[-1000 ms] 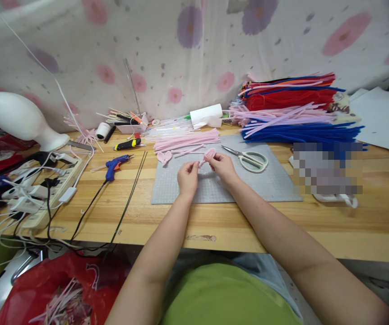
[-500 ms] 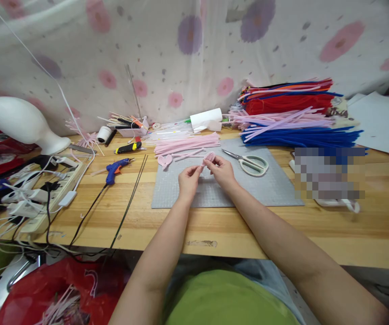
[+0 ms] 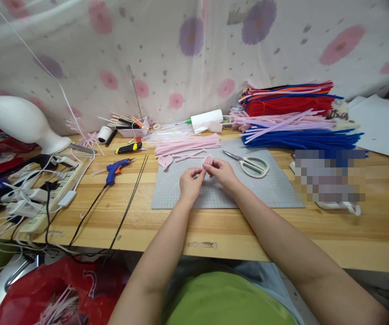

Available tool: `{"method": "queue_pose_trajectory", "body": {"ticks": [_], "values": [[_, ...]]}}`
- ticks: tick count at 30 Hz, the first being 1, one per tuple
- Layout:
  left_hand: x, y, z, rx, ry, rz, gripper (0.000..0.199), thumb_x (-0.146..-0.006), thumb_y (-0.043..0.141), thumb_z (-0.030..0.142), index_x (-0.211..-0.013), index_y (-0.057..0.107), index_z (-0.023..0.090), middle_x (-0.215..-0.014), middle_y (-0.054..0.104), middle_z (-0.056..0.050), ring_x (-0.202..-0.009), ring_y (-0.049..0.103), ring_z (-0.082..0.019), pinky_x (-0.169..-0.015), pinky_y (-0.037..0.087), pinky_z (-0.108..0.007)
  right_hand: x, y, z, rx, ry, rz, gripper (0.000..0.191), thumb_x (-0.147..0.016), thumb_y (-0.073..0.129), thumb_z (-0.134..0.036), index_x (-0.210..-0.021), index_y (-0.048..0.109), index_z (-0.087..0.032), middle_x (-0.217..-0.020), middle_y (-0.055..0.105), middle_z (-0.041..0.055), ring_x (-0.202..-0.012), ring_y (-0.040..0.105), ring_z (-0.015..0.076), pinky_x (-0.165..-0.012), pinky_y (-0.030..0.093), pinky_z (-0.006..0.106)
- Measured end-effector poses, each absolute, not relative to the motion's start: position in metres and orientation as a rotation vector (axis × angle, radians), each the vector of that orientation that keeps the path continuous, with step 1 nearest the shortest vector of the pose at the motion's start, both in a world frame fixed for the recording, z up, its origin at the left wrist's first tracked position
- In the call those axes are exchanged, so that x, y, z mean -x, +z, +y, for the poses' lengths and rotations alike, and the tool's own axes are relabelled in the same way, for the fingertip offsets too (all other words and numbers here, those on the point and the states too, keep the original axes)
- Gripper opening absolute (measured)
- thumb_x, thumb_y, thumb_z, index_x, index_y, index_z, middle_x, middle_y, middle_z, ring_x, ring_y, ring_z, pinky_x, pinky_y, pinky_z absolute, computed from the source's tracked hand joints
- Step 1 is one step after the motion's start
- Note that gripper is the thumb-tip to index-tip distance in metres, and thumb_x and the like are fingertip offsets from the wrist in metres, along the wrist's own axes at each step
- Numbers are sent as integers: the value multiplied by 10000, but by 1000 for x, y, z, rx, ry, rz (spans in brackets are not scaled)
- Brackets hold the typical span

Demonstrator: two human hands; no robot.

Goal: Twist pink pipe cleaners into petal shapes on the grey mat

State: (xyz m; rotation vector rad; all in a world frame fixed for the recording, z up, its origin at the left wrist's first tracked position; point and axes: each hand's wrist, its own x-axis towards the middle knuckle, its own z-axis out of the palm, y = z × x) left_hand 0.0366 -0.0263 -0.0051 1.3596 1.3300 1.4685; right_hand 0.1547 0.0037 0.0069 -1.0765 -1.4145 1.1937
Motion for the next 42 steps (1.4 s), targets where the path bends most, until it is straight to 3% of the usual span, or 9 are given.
{"method": "queue_pose_trajectory", "body": {"ticks": [8, 15, 21, 26, 31, 33, 37, 42], "values": [[-41, 4, -29, -1268, 1361, 1286, 114, -604, 610, 264, -545, 617, 167, -552, 574, 12, -567, 488, -92, -601, 376, -219, -164, 20, 3, 1014, 1363, -1531, 296, -599, 617, -430, -600, 531, -147, -502, 461, -40, -463, 383, 68, -467, 299, 221], [-45, 2, -27, -1046, 1322, 1183, 174, -601, 523, 164, -437, 463, 150, -444, 486, 38, -484, 440, -63, -565, 352, -208, -158, 17, -1, 1042, 1485, -1456, 334, -586, 626, -463, -605, 530, -143, -493, 480, -34, -448, 369, 63, -454, 277, 217], [-44, 0, -27, -1070, 1381, 1273, 122, -617, 579, 240, -544, 566, 143, -532, 547, 22, -532, 474, -73, -591, 374, -213, -153, 5, 1, 1060, 1377, -1238, 358, -599, 612, -497, -549, 494, -163, -473, 420, -48, -415, 350, 58, -428, 287, 218], [-41, -1, -26, -1172, 1230, 1207, 208, -633, 602, 337, -580, 632, 138, -567, 590, -6, -554, 500, -91, -610, 390, -230, -156, 0, 4, 1122, 1298, -1266, 351, -589, 626, -492, -550, 520, -160, -470, 428, -44, -400, 339, 55, -398, 271, 217], [-41, 2, -23, -870, 1446, 1212, 176, -600, 634, 315, -590, 641, 139, -620, 617, -6, -617, 527, -95, -655, 406, -233, -154, 0, 3, 1093, 1337, -1181, 390, -657, 527, -555, -711, 551, -170, -598, 506, -21, -456, 409, 64, -424, 348, 205], [-41, 3, -22, -727, 1539, 1160, 177, -583, 649, 313, -602, 642, 137, -660, 630, -12, -656, 542, -97, -694, 416, -244, -151, 1, -1, 1098, 1319, -1271, 372, -650, 548, -538, -766, 541, -184, -641, 527, -19, -488, 428, 73, -438, 364, 205], [-39, 3, -21, -665, 1540, 1090, 217, -550, 678, 323, -633, 651, 125, -686, 640, -30, -676, 561, -106, -701, 429, -254, -148, 4, -10, 1092, 1109, -1621, 295, -697, 541, -479, -698, 554, -184, -623, 533, -13, -544, 445, 91, -503, 364, 213], [-36, 7, -22, -677, 1464, 1099, 324, -623, 602, 433, -678, 653, 117, -726, 641, -59, -700, 576, -140, -649, 434, -272, -153, 8, -13, 1182, 909, -1721, 264, -764, 477, -423, -692, 575, -188, -604, 559, -7, -561, 469, 106, -561, 355, 229]]}}
